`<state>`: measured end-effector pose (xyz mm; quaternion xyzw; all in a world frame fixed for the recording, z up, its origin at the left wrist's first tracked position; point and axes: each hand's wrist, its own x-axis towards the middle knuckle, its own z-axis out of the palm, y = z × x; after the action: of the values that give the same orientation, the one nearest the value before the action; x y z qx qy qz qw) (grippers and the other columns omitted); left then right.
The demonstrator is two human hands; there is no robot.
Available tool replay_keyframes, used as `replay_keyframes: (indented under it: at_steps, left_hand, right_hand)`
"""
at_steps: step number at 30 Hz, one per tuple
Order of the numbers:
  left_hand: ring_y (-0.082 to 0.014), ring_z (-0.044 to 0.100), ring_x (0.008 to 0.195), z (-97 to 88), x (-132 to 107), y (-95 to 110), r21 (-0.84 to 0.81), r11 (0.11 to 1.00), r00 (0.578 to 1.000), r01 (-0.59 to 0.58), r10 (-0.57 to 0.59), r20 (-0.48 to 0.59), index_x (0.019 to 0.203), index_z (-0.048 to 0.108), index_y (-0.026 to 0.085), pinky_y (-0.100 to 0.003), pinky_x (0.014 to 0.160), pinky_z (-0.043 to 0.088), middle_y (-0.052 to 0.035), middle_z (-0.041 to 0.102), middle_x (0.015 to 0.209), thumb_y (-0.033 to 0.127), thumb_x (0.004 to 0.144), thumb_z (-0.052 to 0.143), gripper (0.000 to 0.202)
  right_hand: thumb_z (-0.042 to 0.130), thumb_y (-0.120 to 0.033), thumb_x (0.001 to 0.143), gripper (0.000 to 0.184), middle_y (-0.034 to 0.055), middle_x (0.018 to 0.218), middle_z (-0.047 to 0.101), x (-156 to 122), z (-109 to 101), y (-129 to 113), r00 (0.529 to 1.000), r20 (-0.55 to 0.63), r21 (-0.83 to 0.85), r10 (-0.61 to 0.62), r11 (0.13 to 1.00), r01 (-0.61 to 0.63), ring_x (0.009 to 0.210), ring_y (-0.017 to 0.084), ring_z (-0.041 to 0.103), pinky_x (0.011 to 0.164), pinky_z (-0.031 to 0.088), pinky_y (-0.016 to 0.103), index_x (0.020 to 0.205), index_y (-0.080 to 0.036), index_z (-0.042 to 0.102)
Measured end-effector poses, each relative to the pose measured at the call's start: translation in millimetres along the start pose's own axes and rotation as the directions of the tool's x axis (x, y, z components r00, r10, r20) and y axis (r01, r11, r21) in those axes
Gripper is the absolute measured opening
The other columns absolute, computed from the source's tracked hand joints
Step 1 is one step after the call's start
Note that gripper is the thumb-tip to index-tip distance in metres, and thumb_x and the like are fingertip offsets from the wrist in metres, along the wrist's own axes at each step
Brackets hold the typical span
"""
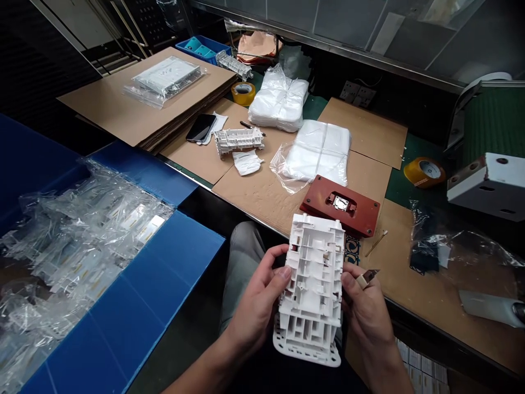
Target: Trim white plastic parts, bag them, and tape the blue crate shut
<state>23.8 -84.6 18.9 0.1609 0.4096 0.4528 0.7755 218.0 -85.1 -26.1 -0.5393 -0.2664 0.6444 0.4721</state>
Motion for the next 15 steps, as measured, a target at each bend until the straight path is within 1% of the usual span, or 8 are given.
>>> replay_keyframes:
  at_steps: [2, 4, 7, 9, 11, 12, 14, 15]
  left_hand:
    - [-0.0138, 0.064, 0.067, 1.0, -0.6, -0.2, 0.004, 1.0, 1.0, -0.005, 0.005, -0.009, 0.134, 0.048, 0.023, -0.024, 0.064, 0.052, -0.0051, 0.07, 0.089, 0.04, 0.093, 0.066, 0.048]
    - [-0.0131, 0.064, 0.067, 2.0, -2.0, -0.6, 0.016, 1.0, 1.0, -0.005, 0.005, -0.016, 0.134, 0.048, 0.023, -0.023, 0.064, 0.052, -0.0049, 0.071, 0.089, 0.039, 0.095, 0.064, 0.045]
    - [-0.0129, 0.064, 0.068, 2.0, -3.5, -1.1, 0.051, 0.999, 1.0, -0.005, 0.006, -0.025, 0.135, 0.047, 0.024, -0.024, 0.065, 0.051, -0.0043, 0.072, 0.09, 0.038, 0.096, 0.062, 0.044]
    - [-0.0144, 0.066, 0.073, 0.6, -3.0, -1.2, 0.082, 0.997, 0.999, -0.005, 0.008, -0.036, 0.138, 0.045, 0.025, -0.025, 0.069, 0.052, -0.0047, 0.072, 0.094, 0.038, 0.097, 0.06, 0.046]
    - [-0.0174, 0.069, 0.084, -2.0, -1.4, -1.1, 0.107, 0.994, 0.999, -0.011, 0.014, -0.03, 0.14, 0.045, 0.024, -0.026, 0.075, 0.052, -0.0062, 0.072, 0.1, 0.039, 0.096, 0.061, 0.049]
    - [-0.0191, 0.069, 0.09, -3.6, -0.3, -1.1, 0.113, 0.993, 1.0, -0.02, 0.021, -0.003, 0.141, 0.046, 0.023, -0.027, 0.079, 0.052, -0.0071, 0.072, 0.104, 0.039, 0.094, 0.064, 0.052]
    - [-0.0222, 0.067, 0.1, -7.6, 2.1, -1.6, 0.132, 0.99, 0.997, -0.038, 0.029, 0.072, 0.14, 0.048, 0.022, -0.03, 0.087, 0.052, -0.0082, 0.071, 0.11, 0.037, 0.088, 0.074, 0.06]
    - [-0.023, 0.067, 0.102, -9.7, 3.2, -2.1, 0.154, 0.987, 0.994, -0.044, 0.029, 0.103, 0.138, 0.049, 0.022, -0.032, 0.089, 0.052, -0.0082, 0.07, 0.111, 0.035, 0.084, 0.078, 0.062]
  right_hand:
    - [0.084, -0.049, 0.073, 0.034, -0.0063, 0.05, 0.038, 0.4, 0.9, -0.7, 1.0, 0.002, 0.003, -0.004, 1.0, 0.004, 0.043, 0.008, 0.026, 0.038, 0.022, 0.021, 0.091, -0.021, 0.077]
    - [0.083, -0.048, 0.074, 0.032, -0.0059, 0.05, 0.04, 0.6, 1.7, -1.5, 1.0, 0.013, 0.003, -0.006, 1.0, 0.006, 0.043, 0.008, 0.028, 0.038, 0.025, 0.021, 0.091, -0.021, 0.077]
    - [0.083, -0.047, 0.076, 0.03, -0.0033, 0.056, 0.05, 0.5, 2.7, -2.7, 1.0, 0.024, -0.008, -0.005, 1.0, 0.005, 0.046, 0.008, 0.035, 0.04, 0.032, 0.021, 0.091, -0.022, 0.078]
    - [0.081, -0.047, 0.078, 0.03, -0.0017, 0.06, 0.055, 0.3, 3.1, -3.1, 1.0, 0.03, -0.025, -0.007, 1.0, 0.008, 0.047, 0.009, 0.039, 0.041, 0.034, 0.021, 0.093, -0.022, 0.078]
    - [0.078, -0.048, 0.081, 0.029, 0.0007, 0.066, 0.062, 0.3, 2.4, -3.3, 0.999, 0.04, -0.055, -0.026, 0.998, 0.028, 0.05, 0.01, 0.044, 0.045, 0.039, 0.022, 0.095, -0.022, 0.079]
    - [0.077, -0.047, 0.082, 0.029, 0.0025, 0.072, 0.065, 0.5, 1.3, -3.2, 0.998, 0.051, -0.076, -0.043, 0.996, 0.046, 0.053, 0.011, 0.049, 0.048, 0.043, 0.023, 0.097, -0.022, 0.079]
    - [0.075, -0.046, 0.085, 0.029, 0.0063, 0.088, 0.072, 1.2, -2.4, -2.6, 0.992, 0.094, -0.13, -0.086, 0.987, 0.098, 0.066, 0.016, 0.059, 0.063, 0.052, 0.028, 0.102, -0.023, 0.08]
    - [0.074, -0.044, 0.086, 0.028, 0.0075, 0.096, 0.073, 1.8, -4.8, -2.2, 0.986, 0.126, -0.163, -0.104, 0.979, 0.124, 0.074, 0.018, 0.063, 0.071, 0.054, 0.03, 0.104, -0.024, 0.08]
